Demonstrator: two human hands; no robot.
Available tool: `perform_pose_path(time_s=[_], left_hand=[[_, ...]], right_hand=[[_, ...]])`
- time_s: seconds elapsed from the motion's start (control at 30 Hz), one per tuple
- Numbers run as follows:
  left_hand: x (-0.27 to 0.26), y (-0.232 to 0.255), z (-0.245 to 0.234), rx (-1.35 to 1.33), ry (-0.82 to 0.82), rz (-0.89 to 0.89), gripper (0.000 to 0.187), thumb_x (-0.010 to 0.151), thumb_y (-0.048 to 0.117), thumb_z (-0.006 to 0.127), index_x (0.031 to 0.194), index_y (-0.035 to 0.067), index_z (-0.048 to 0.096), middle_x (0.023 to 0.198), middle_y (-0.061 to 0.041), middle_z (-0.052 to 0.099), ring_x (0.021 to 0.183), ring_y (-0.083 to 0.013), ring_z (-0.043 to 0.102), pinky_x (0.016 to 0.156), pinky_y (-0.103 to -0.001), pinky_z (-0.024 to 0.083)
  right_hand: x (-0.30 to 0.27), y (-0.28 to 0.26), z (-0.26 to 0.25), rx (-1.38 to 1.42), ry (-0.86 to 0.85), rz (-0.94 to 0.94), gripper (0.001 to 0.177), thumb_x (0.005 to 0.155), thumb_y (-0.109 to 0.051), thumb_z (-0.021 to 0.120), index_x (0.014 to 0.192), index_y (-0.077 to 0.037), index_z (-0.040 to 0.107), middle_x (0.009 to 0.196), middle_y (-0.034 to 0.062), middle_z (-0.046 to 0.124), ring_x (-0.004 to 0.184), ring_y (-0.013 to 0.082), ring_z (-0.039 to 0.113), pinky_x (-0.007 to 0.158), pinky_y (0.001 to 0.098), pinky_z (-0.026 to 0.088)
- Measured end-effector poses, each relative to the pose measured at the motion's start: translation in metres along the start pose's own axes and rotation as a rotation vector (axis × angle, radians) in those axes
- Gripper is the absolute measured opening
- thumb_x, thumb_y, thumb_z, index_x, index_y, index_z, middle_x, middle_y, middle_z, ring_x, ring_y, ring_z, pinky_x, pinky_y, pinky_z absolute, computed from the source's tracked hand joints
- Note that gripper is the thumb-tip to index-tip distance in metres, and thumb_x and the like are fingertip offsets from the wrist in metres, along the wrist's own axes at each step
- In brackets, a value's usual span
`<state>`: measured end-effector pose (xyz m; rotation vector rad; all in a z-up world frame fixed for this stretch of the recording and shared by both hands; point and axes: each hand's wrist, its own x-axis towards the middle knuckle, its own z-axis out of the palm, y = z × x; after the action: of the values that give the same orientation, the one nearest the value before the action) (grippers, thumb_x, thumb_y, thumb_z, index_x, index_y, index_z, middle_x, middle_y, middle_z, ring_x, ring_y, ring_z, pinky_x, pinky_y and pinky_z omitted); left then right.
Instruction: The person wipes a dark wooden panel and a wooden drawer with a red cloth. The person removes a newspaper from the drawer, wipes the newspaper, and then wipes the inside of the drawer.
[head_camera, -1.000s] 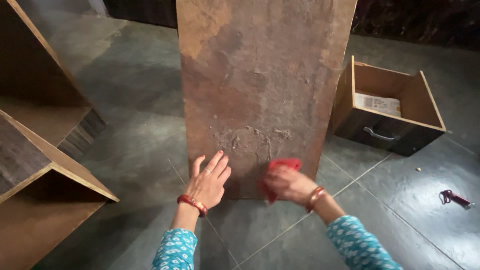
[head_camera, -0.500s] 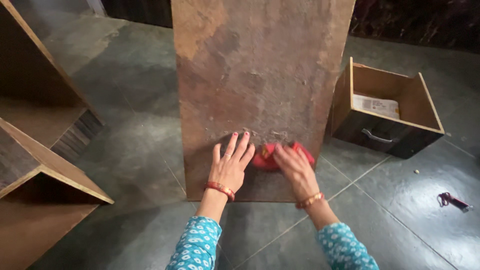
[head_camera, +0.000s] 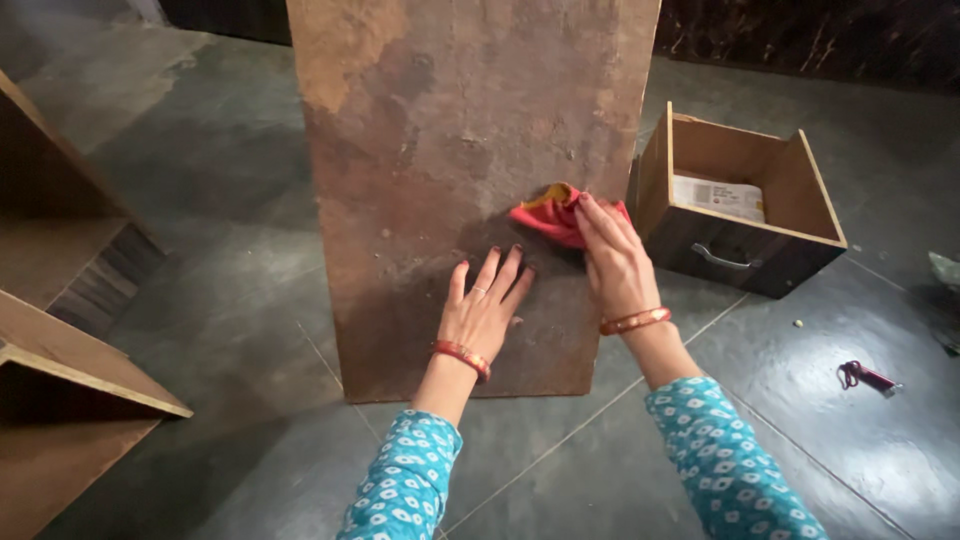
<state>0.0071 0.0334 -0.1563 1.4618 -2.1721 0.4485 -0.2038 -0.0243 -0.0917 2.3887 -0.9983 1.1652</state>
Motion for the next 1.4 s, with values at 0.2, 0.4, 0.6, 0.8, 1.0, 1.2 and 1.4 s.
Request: perform_pose_path(time_s=[0.2,0.4,0.6,0.8,1.0,1.2,1.4], left_hand=[[-0.012,0.002,0.013,0.192,0.005,-0.011,0.057,0.088,0.018,0.061,0.144,0.025,0.054,0.162,-0.001,0.034,0.150,-0.0242,0.029,0.112,-0.061,0.029],[-0.022,0.001,0.001,0.214,0.010,0.020,0.052,0.090,0.016,0.060,0.141,0.023,0.056,0.162,0.001,0.036,0.152,-0.0229,0.029,0.115,-0.059,0.028],[-0.027,-0.006,0.001,0.222,0.008,0.028,0.063,0.083,0.015,0.058,0.145,0.024,0.054,0.162,0.001,0.037,0.149,-0.0216,0.029,0.112,-0.058,0.028],[-0.032,0.008,0.021,0.155,-0.052,0.074,0.050,0.087,0.013,0.056,0.136,0.024,0.059,0.160,0.000,0.038,0.151,-0.0221,0.029,0.114,-0.057,0.029],[-0.039,0.008,0.019,0.045,-0.044,0.234,0.041,0.099,0.018,0.055,0.139,0.015,0.060,0.160,-0.006,0.040,0.150,-0.0240,0.033,0.118,-0.054,0.032],[-0.046,-0.010,-0.016,0.139,-0.127,0.173,0.071,0.075,0.014,0.066,0.145,0.021,0.054,0.163,-0.002,0.033,0.149,-0.0225,0.030,0.110,-0.054,0.033],[-0.047,-0.007,-0.025,0.056,-0.207,0.139,0.074,0.074,0.017,0.071,0.145,0.019,0.052,0.165,-0.003,0.029,0.151,-0.0244,0.026,0.110,-0.058,0.032]], right_hand=[[-0.056,-0.047,0.025,0.047,0.007,0.142,0.057,0.081,0.008,0.058,0.137,-0.002,0.063,0.149,0.0108,0.057,0.135,0.0324,0.055,0.118,0.0426,0.042],[-0.076,-0.089,0.038,0.109,0.201,0.496,0.054,0.088,0.009,0.053,0.137,-0.008,0.066,0.145,0.0084,0.062,0.136,0.0295,0.060,0.117,0.0387,0.046],[-0.057,-0.058,0.036,-0.016,0.274,0.447,0.052,0.092,0.007,0.052,0.141,-0.005,0.063,0.151,0.0107,0.057,0.138,0.0314,0.057,0.116,0.0402,0.045],[-0.096,-0.094,0.044,0.003,0.139,0.538,0.054,0.090,0.007,0.052,0.142,-0.007,0.062,0.153,0.0081,0.055,0.134,0.0306,0.058,0.110,0.0398,0.048],[-0.131,-0.116,0.071,0.028,0.364,0.801,0.053,0.092,0.005,0.055,0.142,-0.009,0.061,0.151,0.0103,0.057,0.136,0.0323,0.058,0.110,0.0408,0.048],[-0.145,-0.093,0.105,0.050,0.494,1.205,0.048,0.094,0.000,0.059,0.142,-0.005,0.058,0.153,0.0166,0.053,0.136,0.0363,0.054,0.111,0.0424,0.042],[-0.156,-0.116,0.130,0.015,0.530,1.269,0.057,0.092,0.001,0.058,0.149,-0.003,0.052,0.156,0.0211,0.048,0.139,0.0381,0.050,0.114,0.0424,0.040]])
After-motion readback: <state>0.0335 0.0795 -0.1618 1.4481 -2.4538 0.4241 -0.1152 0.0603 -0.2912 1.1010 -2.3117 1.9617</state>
